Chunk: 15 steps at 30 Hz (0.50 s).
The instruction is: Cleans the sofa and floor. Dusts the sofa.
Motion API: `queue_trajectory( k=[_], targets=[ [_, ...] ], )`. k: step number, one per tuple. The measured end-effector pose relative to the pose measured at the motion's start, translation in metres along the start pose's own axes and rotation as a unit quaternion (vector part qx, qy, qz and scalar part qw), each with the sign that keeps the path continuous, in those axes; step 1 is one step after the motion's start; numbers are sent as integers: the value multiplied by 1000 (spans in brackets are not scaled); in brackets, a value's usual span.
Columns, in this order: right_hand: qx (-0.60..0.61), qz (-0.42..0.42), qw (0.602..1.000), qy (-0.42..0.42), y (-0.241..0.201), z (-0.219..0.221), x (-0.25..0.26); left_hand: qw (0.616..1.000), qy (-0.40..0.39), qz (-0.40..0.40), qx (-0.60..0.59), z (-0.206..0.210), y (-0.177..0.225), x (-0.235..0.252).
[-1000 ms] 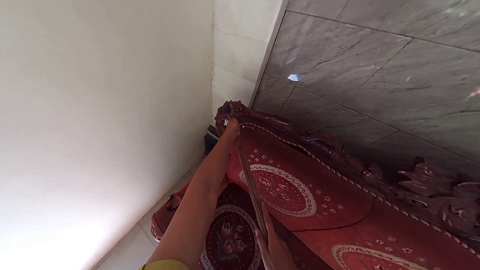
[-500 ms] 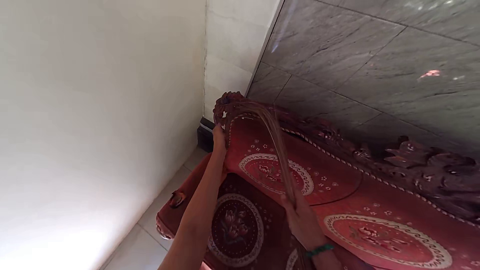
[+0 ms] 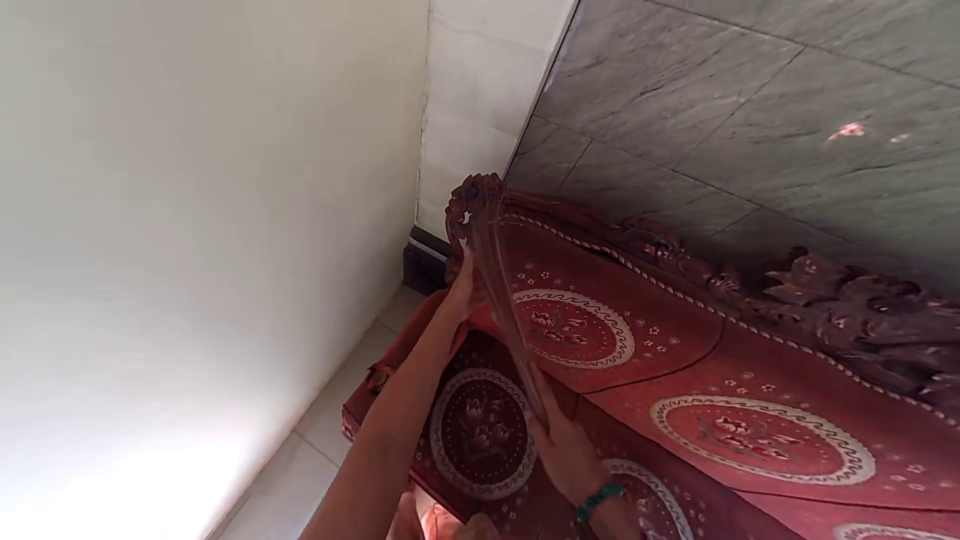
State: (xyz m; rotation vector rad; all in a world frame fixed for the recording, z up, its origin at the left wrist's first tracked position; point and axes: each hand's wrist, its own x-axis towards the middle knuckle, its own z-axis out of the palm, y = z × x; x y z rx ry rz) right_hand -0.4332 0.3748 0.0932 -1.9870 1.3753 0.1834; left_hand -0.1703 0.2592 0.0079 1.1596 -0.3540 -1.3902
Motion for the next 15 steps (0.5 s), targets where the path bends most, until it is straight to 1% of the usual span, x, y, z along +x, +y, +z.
queue_trajectory(
  k=[2,4,6,7,10,12,15],
  targets=[
    [-8,2,1000,-4,-2,19,-15,1000,-4,1,-30,24,34,37],
    [-17,7,1000,8,6,27,-30,997,60,32,-38,40,61,76],
    [-15,-1,999,32,20,31,-40,990,104,68,-62,48,71,100],
    [-12,0,999,35,26,31,-42,986,119,78,-88,52,72,104],
    [2,25,999,26,39,26,-42,964,200,49,-171,69,62,109],
    [7,28,999,32,45,23,-39,963,217,63,-145,74,47,121],
    [-1,41,999,34,50,15,-32,973,211,83,-51,77,38,142]
  ],
)
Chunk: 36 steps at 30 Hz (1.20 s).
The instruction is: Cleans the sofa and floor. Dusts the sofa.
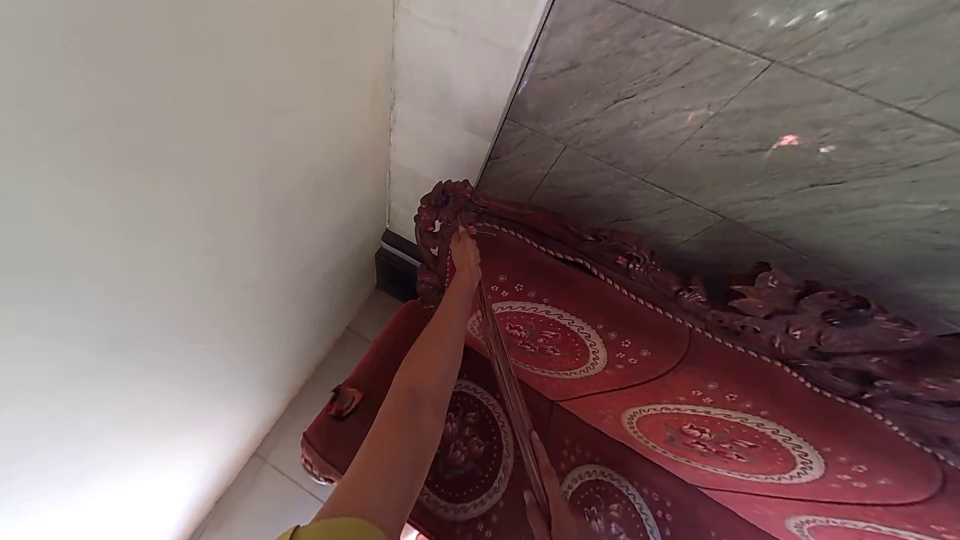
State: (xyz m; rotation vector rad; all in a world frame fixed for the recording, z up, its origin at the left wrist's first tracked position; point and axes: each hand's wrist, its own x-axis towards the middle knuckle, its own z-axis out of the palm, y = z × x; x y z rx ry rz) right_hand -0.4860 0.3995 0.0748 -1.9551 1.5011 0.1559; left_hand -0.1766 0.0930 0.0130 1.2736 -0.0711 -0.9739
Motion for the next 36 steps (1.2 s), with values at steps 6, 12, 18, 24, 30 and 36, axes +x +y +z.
queue_trajectory(
  k=[6,12,18,24,30,36],
  targets=[
    [-3,-17,1000,-5,-4,-17,20,997,38,-4,69,9,20,20],
    [-6,-25,1000,12,-1,-28,36,992,85,-95,18,19,33,29],
    [-11,-35,999,11,4,-31,44,998,33,-46,9,16,28,39],
    [15,-32,999,35,14,-38,51,994,-40,-36,-99,7,33,37],
    [13,-62,995,72,10,-56,65,975,-103,-155,-120,-23,59,31],
    [-5,-64,996,56,1,-51,78,987,-116,-88,-70,-17,52,29]
  ],
)
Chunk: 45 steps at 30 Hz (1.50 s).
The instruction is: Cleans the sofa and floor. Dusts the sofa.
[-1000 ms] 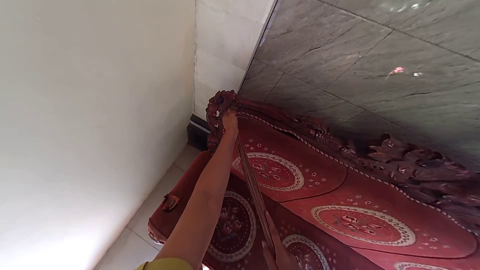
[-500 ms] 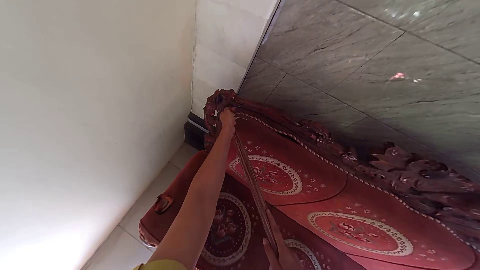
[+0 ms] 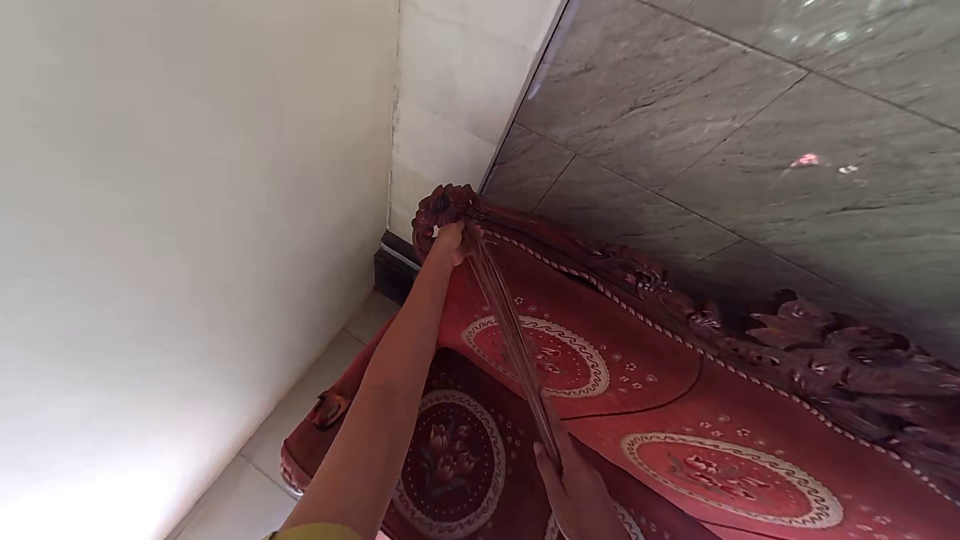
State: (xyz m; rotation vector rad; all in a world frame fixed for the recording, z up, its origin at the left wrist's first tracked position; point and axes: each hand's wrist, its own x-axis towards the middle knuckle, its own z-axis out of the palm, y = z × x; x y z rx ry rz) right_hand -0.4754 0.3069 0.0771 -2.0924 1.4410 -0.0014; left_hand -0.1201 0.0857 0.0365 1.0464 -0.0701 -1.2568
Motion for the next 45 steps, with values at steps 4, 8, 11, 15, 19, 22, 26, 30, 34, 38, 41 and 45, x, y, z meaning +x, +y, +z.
queue_trajectory(
  k=[4,8,11,15,19,22,26,30,34,38,41,45],
  targets=[
    [-42,20,999,-24,-16,9,26,989,10,-24,145,-6,11,3],
    [23,-26,998,46,-23,-9,41,963,78,84,243,-54,2,-55],
    [14,7,999,-42,-35,-5,53,943,111,184,253,-112,-63,-102],
    [47,9,998,-28,-42,-23,61,932,119,93,328,-182,-131,-187],
    [26,8,995,-93,-55,-26,79,908,123,-10,401,-267,-189,-278],
    [41,0,999,-36,-69,-47,94,894,181,-27,410,-324,-206,-329],
    [10,-10,992,-124,-55,-15,83,882,252,-18,397,-364,-195,-394],
    [76,-10,997,20,-46,-43,103,877,286,-4,385,-367,-192,-432],
    [39,-38,994,-97,-30,-7,93,879,278,-6,388,-360,-205,-453],
    [132,9,991,11,-9,-24,100,888,261,-13,378,-346,-225,-465],
    [104,-64,992,34,-34,-50,52,895,269,9,356,-342,-228,-466],
    [246,-138,914,291,-13,-145,-21,875,324,56,355,-348,-222,-481]
  ],
)
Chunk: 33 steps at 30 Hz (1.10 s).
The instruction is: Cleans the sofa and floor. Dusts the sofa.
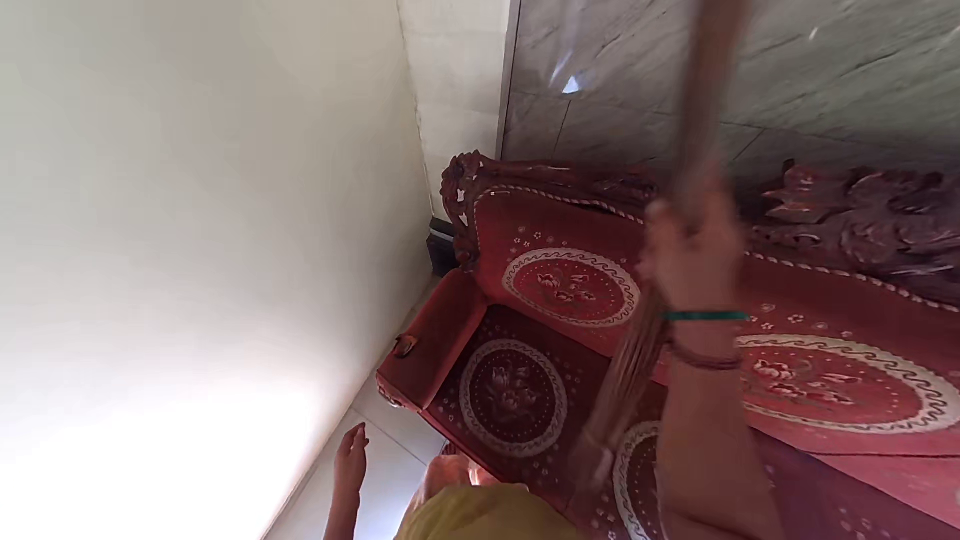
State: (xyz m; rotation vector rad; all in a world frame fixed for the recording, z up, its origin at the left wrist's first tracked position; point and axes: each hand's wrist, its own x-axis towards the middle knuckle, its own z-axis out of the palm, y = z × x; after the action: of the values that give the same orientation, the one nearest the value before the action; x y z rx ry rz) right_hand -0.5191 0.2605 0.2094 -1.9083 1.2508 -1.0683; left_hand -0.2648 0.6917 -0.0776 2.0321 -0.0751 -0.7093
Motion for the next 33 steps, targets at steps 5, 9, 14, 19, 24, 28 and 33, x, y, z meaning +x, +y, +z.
queue_trajectory(
  k=[5,9,14,19,24,28,33],
  targets=[
    [-41,41,997,-58,10,23,6,1000,-8,16,-4,6,17,1],
    [-196,36,872,-447,103,164,-65,998,-45,38,-11,24,27,-11],
    [-191,25,831,-522,61,132,-121,993,-93,-37,-66,26,27,-13],
    [-204,35,874,-439,53,109,-126,938,-286,14,-196,100,154,-11],
    [-274,42,848,-451,44,110,-174,937,-164,12,-307,200,293,70],
    [-269,92,874,-393,48,82,-187,969,-90,77,-216,255,359,139],
    [-257,123,901,-326,59,71,-188,965,-157,68,-199,330,406,172]
  ],
)
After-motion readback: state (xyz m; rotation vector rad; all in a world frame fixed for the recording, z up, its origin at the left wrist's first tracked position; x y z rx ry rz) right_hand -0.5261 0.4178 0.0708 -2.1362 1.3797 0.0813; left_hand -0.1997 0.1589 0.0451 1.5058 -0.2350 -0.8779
